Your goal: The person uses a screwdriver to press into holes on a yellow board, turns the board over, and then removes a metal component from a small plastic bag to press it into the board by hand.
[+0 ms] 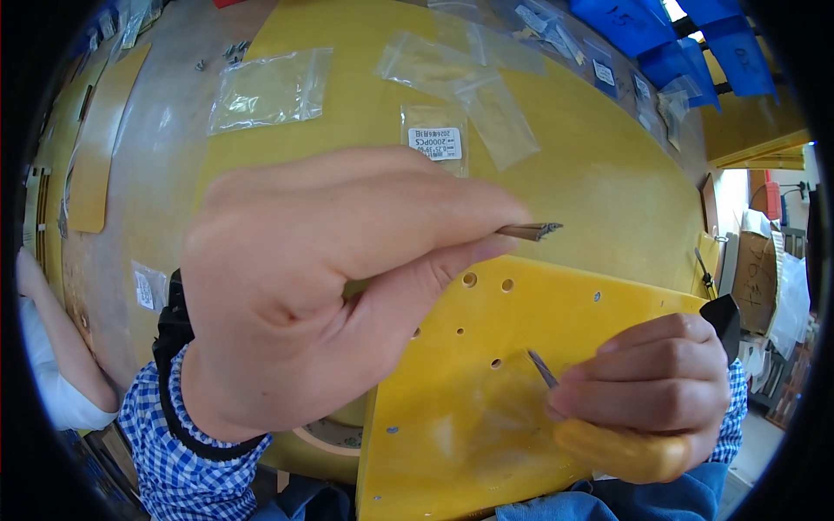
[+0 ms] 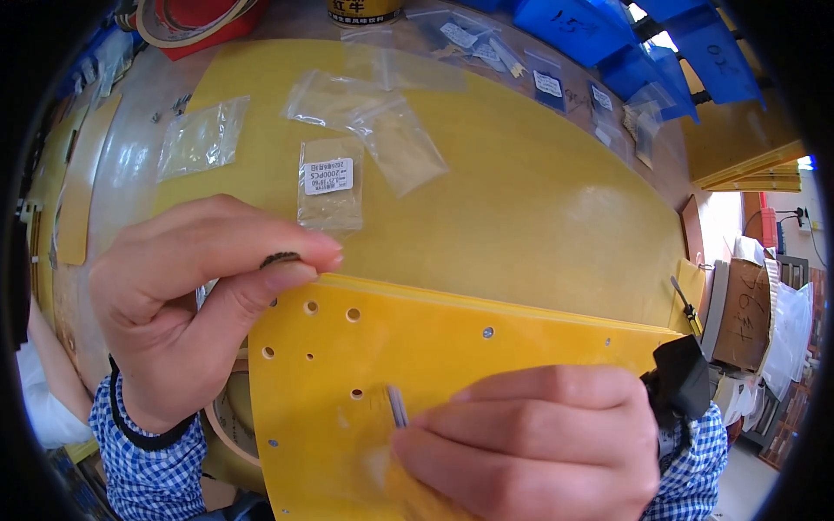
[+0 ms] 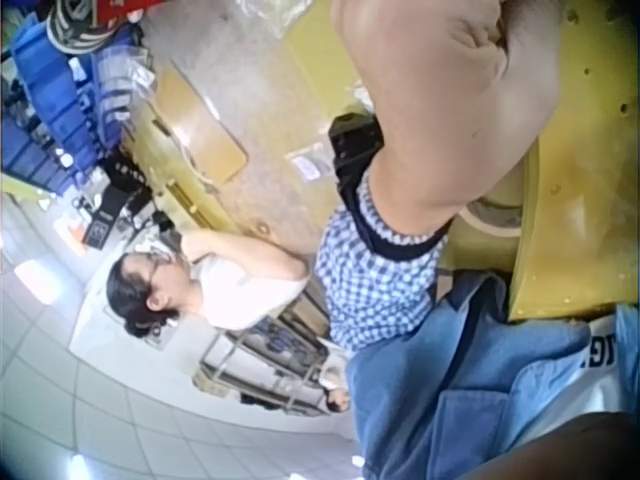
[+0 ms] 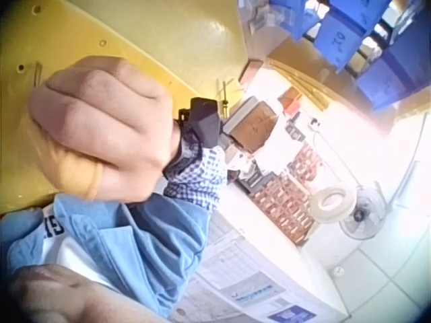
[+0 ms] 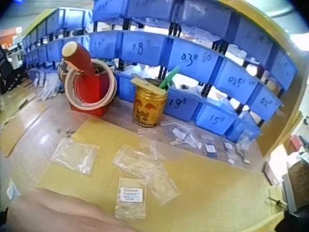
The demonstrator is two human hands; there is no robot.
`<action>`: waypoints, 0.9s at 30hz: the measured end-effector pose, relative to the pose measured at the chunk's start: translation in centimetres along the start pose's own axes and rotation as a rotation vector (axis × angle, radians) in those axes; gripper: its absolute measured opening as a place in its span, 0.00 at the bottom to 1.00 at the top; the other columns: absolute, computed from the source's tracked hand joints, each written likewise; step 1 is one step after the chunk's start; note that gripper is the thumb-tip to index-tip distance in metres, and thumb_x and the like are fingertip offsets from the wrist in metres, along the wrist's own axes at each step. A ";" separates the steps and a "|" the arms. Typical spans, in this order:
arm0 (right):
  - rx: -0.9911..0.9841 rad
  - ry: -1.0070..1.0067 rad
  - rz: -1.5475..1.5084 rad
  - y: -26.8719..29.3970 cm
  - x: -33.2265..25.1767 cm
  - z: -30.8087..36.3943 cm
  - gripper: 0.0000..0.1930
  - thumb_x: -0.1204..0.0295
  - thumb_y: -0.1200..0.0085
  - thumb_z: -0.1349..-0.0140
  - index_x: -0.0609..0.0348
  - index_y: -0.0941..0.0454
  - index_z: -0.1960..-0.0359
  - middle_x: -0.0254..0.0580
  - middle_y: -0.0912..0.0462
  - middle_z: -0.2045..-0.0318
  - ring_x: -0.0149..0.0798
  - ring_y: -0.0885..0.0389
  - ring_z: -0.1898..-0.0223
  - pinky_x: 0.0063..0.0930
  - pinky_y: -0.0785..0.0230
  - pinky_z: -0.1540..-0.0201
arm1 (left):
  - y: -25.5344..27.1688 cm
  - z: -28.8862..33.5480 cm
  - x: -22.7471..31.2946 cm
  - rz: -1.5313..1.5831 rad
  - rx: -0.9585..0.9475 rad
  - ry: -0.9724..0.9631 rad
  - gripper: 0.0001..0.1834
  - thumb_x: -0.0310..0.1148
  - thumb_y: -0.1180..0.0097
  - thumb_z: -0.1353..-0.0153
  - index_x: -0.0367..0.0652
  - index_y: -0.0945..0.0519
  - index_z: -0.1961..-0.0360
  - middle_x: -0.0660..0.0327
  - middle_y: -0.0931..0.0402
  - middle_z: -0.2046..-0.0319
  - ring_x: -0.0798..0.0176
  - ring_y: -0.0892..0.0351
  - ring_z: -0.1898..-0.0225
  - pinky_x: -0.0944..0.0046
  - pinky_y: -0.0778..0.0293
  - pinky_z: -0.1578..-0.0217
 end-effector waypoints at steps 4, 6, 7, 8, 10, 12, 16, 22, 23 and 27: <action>0.037 -0.119 -0.167 0.5 0.7 0.7 0.02 0.72 0.42 0.45 0.50 0.18 0.70 0.33 0.14 0.67 0.30 0.17 0.67 0.19 0.28 0.64 | -0.1 -0.1 0.1 0.021 0.013 -0.011 0.09 0.16 0.38 0.49 0.35 0.14 0.66 0.55 0.16 0.72 0.63 0.19 0.73 0.68 0.28 0.72; -0.004 -0.134 -0.183 0.1 0.8 0.7 0.02 0.72 0.42 0.45 0.50 0.18 0.70 0.33 0.14 0.66 0.30 0.17 0.67 0.19 0.28 0.64 | 0.0 0.0 0.0 0.004 0.017 -0.004 0.09 0.16 0.38 0.49 0.35 0.14 0.66 0.55 0.16 0.72 0.63 0.20 0.73 0.68 0.29 0.72; -0.036 -0.091 -0.090 0.3 0.0 0.4 0.03 0.72 0.43 0.44 0.50 0.18 0.70 0.32 0.14 0.66 0.30 0.17 0.67 0.19 0.27 0.64 | 0.0 0.0 0.0 0.008 0.015 -0.008 0.09 0.16 0.38 0.49 0.35 0.14 0.66 0.55 0.16 0.72 0.63 0.20 0.73 0.68 0.29 0.72; -0.067 -0.047 0.003 0.2 -0.6 0.2 0.03 0.72 0.44 0.43 0.50 0.18 0.70 0.31 0.14 0.66 0.30 0.16 0.67 0.19 0.27 0.63 | 0.0 -0.1 -0.1 0.014 0.019 -0.004 0.09 0.16 0.38 0.49 0.35 0.14 0.66 0.55 0.16 0.72 0.63 0.20 0.73 0.68 0.29 0.72; -0.058 0.039 0.070 -0.3 -1.4 0.7 0.04 0.72 0.45 0.42 0.50 0.18 0.69 0.31 0.14 0.65 0.29 0.17 0.68 0.19 0.28 0.63 | 0.0 -0.2 0.1 0.023 0.022 -0.005 0.08 0.16 0.38 0.49 0.35 0.14 0.66 0.55 0.16 0.72 0.63 0.20 0.73 0.69 0.29 0.73; -0.056 0.105 0.157 -0.6 -2.4 1.0 0.05 0.73 0.46 0.42 0.50 0.18 0.69 0.30 0.14 0.64 0.27 0.17 0.68 0.18 0.29 0.63 | -0.2 -0.3 0.0 0.037 0.010 0.023 0.08 0.16 0.38 0.48 0.35 0.14 0.66 0.55 0.16 0.72 0.64 0.20 0.72 0.69 0.30 0.72; -0.007 0.108 0.238 -0.4 -2.0 0.7 0.04 0.73 0.46 0.43 0.49 0.18 0.69 0.29 0.15 0.64 0.27 0.17 0.67 0.18 0.29 0.63 | -0.1 0.0 -0.3 0.027 0.023 0.045 0.08 0.16 0.38 0.48 0.35 0.14 0.66 0.55 0.16 0.72 0.64 0.20 0.72 0.69 0.30 0.72; -0.012 0.131 0.295 -0.5 -2.8 0.6 0.04 0.74 0.44 0.46 0.50 0.18 0.70 0.31 0.15 0.64 0.28 0.18 0.68 0.18 0.29 0.64 | -0.1 -0.2 0.2 0.008 0.017 0.001 0.08 0.16 0.39 0.48 0.35 0.15 0.65 0.55 0.16 0.72 0.64 0.20 0.72 0.69 0.29 0.72; -0.019 0.124 0.306 -0.2 -2.7 0.5 0.04 0.74 0.44 0.46 0.50 0.18 0.70 0.31 0.15 0.64 0.28 0.18 0.68 0.18 0.29 0.64 | -0.2 -0.3 0.1 0.030 0.016 0.010 0.08 0.16 0.39 0.48 0.34 0.15 0.65 0.55 0.16 0.72 0.64 0.20 0.72 0.69 0.29 0.72; -0.044 0.036 0.041 -0.5 -0.8 0.6 0.04 0.74 0.42 0.46 0.51 0.17 0.69 0.32 0.14 0.65 0.29 0.18 0.70 0.20 0.28 0.65 | -0.1 0.2 -0.4 -0.015 0.015 0.033 0.08 0.16 0.38 0.48 0.34 0.15 0.65 0.55 0.16 0.72 0.64 0.20 0.72 0.69 0.29 0.72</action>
Point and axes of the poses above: each hand's wrist, its own z-axis away from the middle knuckle, its own y-axis out of the back of the hand, x = y × z, the point moved 10 cm from there along -z, towards the middle knuckle
